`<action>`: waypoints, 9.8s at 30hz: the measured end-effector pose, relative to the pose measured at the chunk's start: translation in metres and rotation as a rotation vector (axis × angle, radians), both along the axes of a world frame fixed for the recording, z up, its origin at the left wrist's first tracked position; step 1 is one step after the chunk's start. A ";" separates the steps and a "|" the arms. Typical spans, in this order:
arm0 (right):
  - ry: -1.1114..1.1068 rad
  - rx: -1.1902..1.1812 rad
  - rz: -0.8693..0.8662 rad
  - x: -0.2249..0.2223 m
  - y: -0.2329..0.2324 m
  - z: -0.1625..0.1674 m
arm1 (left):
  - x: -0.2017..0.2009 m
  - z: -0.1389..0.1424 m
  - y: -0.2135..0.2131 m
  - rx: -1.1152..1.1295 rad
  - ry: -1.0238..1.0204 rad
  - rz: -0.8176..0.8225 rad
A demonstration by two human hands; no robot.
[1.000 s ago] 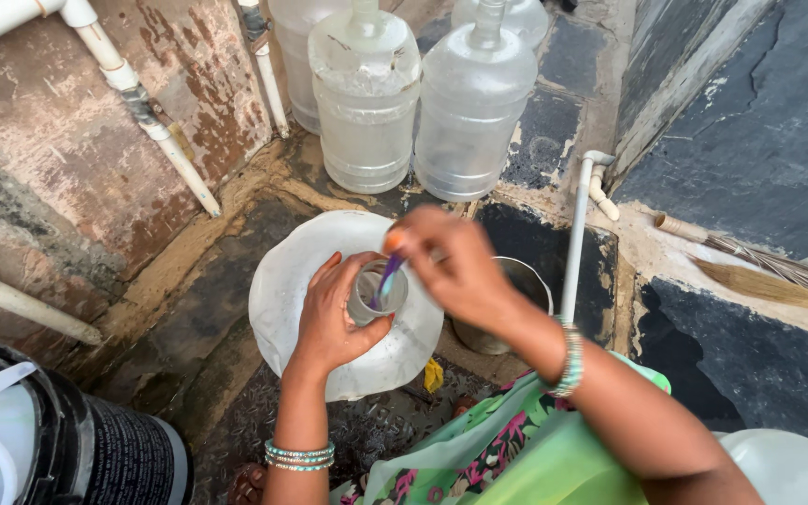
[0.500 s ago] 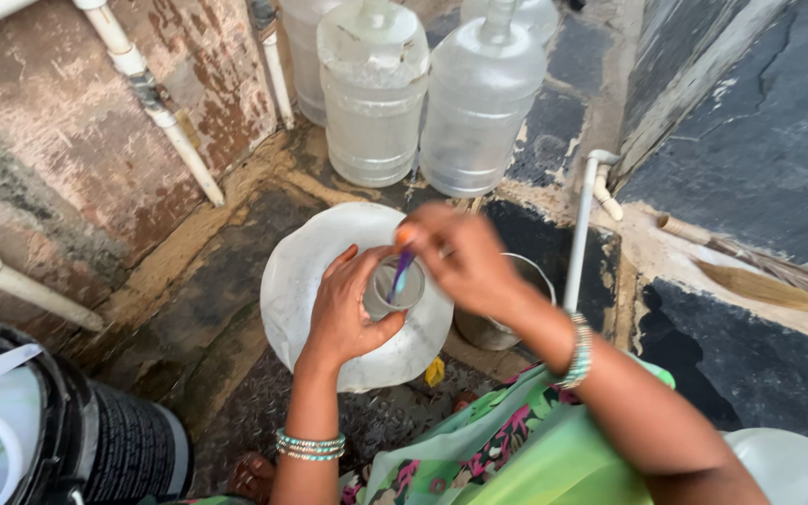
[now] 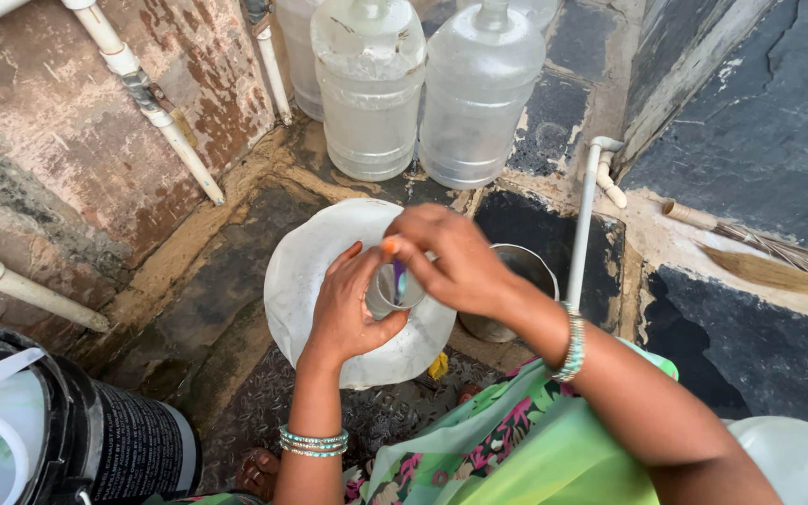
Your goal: The person fills a large plastic water jug from a tap, then uses a toothbrush to scrub the inside of the jug's neck. The person repeats this process with another jug.
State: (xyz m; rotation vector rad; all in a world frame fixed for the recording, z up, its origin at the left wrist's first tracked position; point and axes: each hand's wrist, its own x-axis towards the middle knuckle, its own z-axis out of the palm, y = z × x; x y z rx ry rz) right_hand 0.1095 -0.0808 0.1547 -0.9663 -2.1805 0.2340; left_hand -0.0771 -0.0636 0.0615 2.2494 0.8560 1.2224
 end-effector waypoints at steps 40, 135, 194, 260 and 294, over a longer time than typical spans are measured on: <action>0.311 0.063 -0.095 0.024 -0.040 0.050 | 0.001 0.010 -0.005 -0.105 -0.137 -0.029; -0.174 -0.048 0.074 0.002 -0.008 0.014 | -0.001 0.021 -0.023 -0.239 0.550 0.247; -0.068 -0.052 0.018 -0.007 -0.023 0.011 | -0.008 -0.021 0.000 0.026 0.056 0.170; 0.120 0.170 0.079 0.018 -0.040 0.025 | 0.003 -0.013 -0.006 0.060 0.079 0.186; 0.148 -0.167 0.031 -0.016 -0.017 -0.020 | -0.018 -0.017 0.004 0.102 0.123 -0.046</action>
